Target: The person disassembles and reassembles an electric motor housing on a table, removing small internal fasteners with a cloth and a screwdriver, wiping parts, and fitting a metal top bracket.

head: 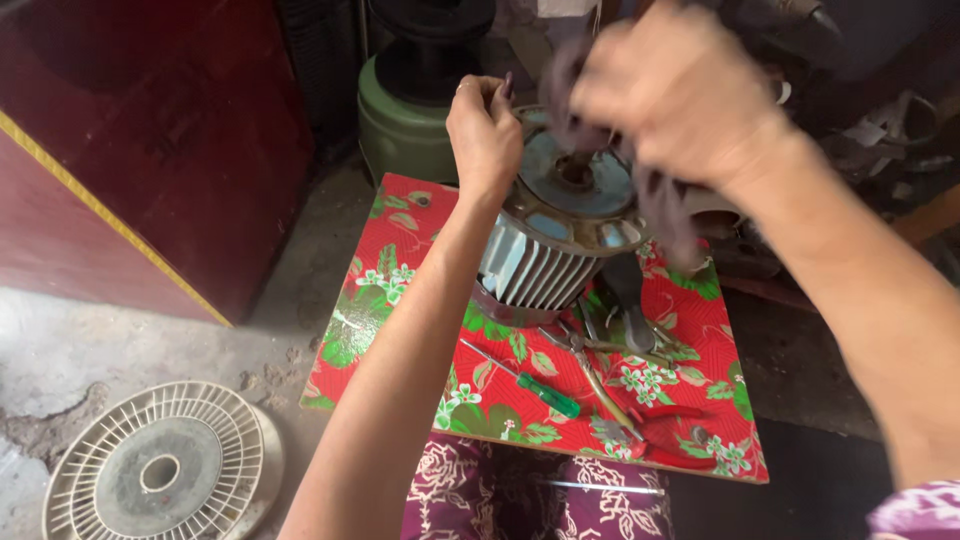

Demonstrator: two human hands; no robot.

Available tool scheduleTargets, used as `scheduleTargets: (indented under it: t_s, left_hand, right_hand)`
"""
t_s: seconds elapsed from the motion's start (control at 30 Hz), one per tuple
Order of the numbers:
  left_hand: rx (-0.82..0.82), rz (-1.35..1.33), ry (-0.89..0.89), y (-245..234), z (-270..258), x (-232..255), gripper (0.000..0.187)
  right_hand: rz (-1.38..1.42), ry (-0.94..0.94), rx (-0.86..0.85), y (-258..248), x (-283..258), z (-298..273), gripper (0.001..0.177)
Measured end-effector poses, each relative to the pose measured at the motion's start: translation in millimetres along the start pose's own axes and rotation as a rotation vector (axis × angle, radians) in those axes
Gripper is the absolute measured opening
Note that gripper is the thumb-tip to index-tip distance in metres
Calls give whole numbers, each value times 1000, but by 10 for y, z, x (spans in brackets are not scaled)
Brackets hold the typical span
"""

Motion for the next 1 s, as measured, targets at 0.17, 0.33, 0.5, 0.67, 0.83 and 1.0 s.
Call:
scheduleTargets:
  t_s: [0.17, 0.33, 0.5, 0.67, 0.83, 1.0]
  left_hand:
    - [37, 3, 10, -69, -36, 15, 9]
    - [61, -19, 12, -64, 1, 20, 10]
    - [2, -3, 16, -42, 6, 6, 12]
    - [41, -109, -11, -68, 55, 9, 12]
    - [16, -87, -69, 3, 29, -103, 12]
    - [-29, -150, -75, 20, 55, -91, 12]
  right_hand:
    - [120, 452, -120, 831, 309, 443, 47]
    - [10, 744, -483, 1598, 95, 413, 40]
    - [283, 505, -345, 1210, -180, 141, 26]
    - [394, 326, -388, 731, -567, -60, 34]
    - [706, 345, -148, 264, -308, -572, 44]
    - [460, 535, -282, 48, 188, -335, 35]
Point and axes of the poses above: each hand's wrist, its own z-axis towards the middle knuckle, its own y-axis out of the palm, x = y × z, the point moved 7 cm from there along z, towards the middle knuckle, and after that the axes turned 4 degrees about x, right-handed, at the moved point
